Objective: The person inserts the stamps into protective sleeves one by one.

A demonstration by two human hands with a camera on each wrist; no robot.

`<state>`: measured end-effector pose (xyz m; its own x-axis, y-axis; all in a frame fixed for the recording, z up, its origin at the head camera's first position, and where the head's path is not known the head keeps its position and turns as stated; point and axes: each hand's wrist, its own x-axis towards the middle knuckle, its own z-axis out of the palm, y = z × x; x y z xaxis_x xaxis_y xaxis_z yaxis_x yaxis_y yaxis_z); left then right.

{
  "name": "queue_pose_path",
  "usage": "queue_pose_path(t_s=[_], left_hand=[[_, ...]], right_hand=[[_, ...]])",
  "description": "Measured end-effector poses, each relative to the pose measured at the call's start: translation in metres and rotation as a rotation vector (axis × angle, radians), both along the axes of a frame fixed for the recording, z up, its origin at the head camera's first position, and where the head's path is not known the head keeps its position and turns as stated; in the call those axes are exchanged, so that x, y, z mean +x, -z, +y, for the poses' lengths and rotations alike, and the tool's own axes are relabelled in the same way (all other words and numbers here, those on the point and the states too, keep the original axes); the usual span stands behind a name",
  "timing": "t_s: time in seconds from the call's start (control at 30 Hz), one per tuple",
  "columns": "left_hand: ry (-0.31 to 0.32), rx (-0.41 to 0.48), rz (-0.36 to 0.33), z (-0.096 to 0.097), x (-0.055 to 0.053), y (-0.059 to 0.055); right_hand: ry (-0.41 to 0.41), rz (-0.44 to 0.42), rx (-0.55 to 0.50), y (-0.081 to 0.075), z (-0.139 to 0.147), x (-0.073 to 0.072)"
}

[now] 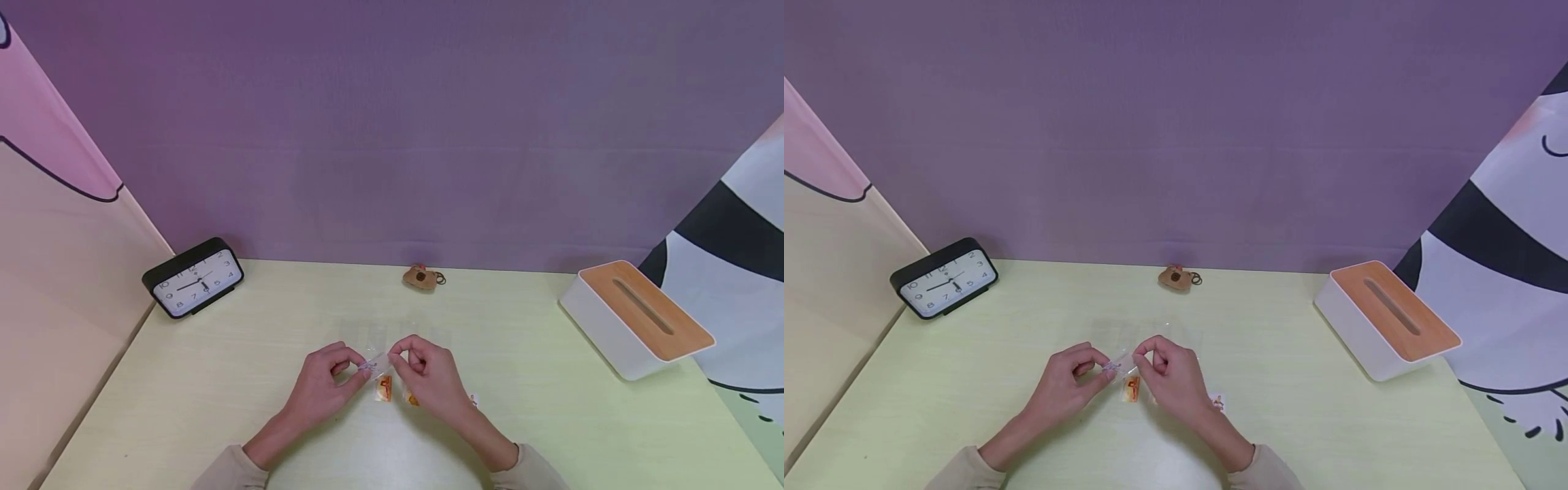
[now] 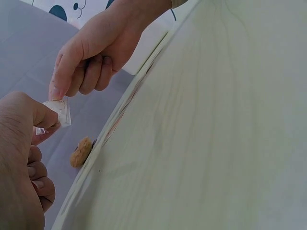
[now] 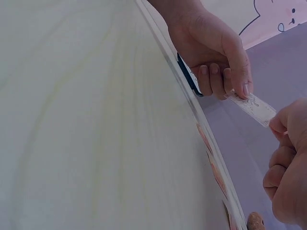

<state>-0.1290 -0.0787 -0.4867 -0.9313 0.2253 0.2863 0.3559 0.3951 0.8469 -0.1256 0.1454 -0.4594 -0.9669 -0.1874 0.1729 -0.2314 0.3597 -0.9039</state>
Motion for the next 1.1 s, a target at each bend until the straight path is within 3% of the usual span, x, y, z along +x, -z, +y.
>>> queue_pose_path(t_s=[0.17, 0.5, 0.83, 1.1], left_hand=[[-0.007, 0.032, -0.001, 0.0000, 0.0005, 0.0002], [-0.040, 0.061, -0.041, 0.0001, 0.0001, -0.0026], [-0.033, 0.067, -0.032, -0.0001, 0.0002, -0.0011], [-0.034, 0.055, -0.036, -0.0002, 0.0007, -0.0025]], right_hand=[[0.025, 0.039, -0.025, 0.0022, 0.0003, -0.0001], [0.017, 0.210, -0.079, 0.0043, 0.0036, -0.0018], [-0.021, 0.226, -0.088, 0.0050, 0.0046, -0.0016], [-0.032, 0.187, -0.084, 0.0048, 0.0044, -0.0014]])
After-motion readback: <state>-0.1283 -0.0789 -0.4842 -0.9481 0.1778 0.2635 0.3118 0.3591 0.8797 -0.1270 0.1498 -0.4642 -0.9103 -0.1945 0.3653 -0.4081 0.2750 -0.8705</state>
